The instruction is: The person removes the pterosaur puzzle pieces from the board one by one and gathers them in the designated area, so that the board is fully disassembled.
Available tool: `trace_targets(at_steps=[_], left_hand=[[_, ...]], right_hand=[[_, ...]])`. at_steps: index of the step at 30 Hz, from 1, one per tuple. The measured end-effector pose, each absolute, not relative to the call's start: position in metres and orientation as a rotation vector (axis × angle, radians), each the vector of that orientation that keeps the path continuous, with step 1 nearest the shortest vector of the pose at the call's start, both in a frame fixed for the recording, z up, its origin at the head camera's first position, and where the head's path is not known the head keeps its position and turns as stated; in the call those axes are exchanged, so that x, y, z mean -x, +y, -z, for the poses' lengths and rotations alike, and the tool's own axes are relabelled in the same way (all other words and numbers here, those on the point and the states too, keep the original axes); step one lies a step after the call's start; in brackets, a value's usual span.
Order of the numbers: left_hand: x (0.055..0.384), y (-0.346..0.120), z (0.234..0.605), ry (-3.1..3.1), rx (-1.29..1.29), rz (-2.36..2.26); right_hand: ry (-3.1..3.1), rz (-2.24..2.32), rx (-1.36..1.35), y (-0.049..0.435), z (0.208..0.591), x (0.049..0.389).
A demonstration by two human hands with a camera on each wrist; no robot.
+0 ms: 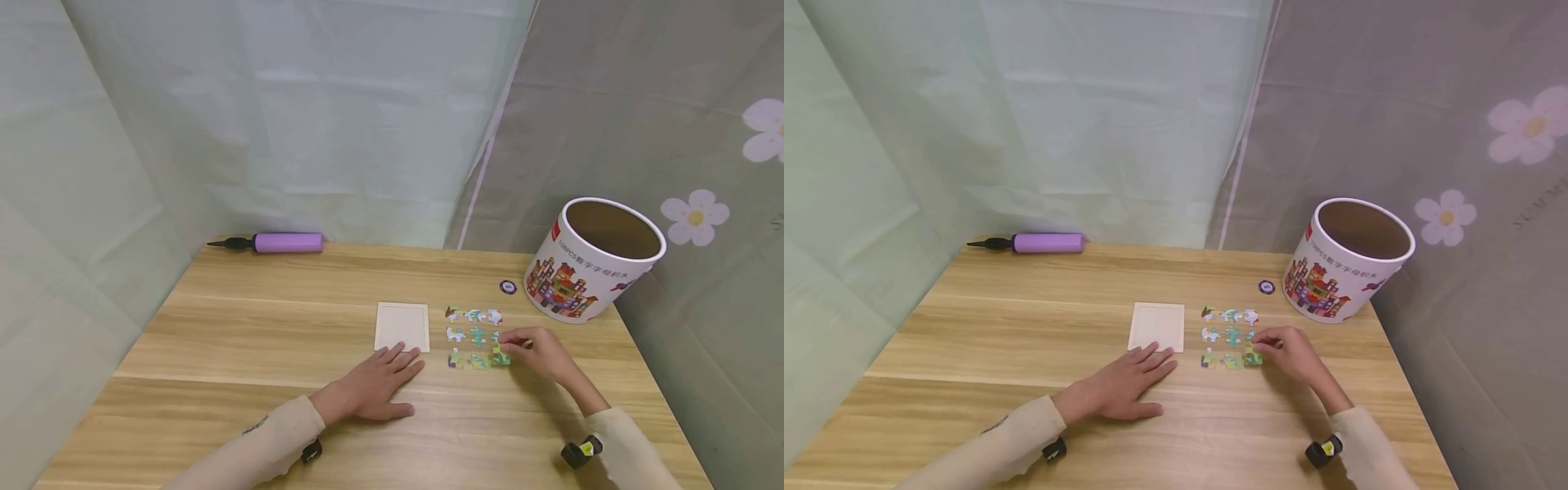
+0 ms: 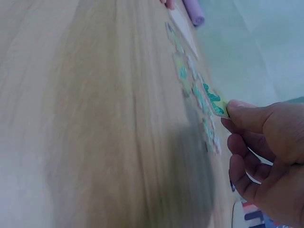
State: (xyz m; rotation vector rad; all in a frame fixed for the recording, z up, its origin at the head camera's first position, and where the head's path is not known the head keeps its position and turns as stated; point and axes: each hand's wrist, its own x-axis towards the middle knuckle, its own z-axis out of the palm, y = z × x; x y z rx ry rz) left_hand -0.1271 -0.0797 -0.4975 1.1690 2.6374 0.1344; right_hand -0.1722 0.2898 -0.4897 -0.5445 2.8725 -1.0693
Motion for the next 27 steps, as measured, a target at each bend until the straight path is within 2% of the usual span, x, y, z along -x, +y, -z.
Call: trace_targets(at_steps=[27], left_hand=[[0.128,-0.08,0.496,2.644,-1.184,-0.125]], right_hand=[[2.873,0.966,0.503,0.302,0.501,0.175]])
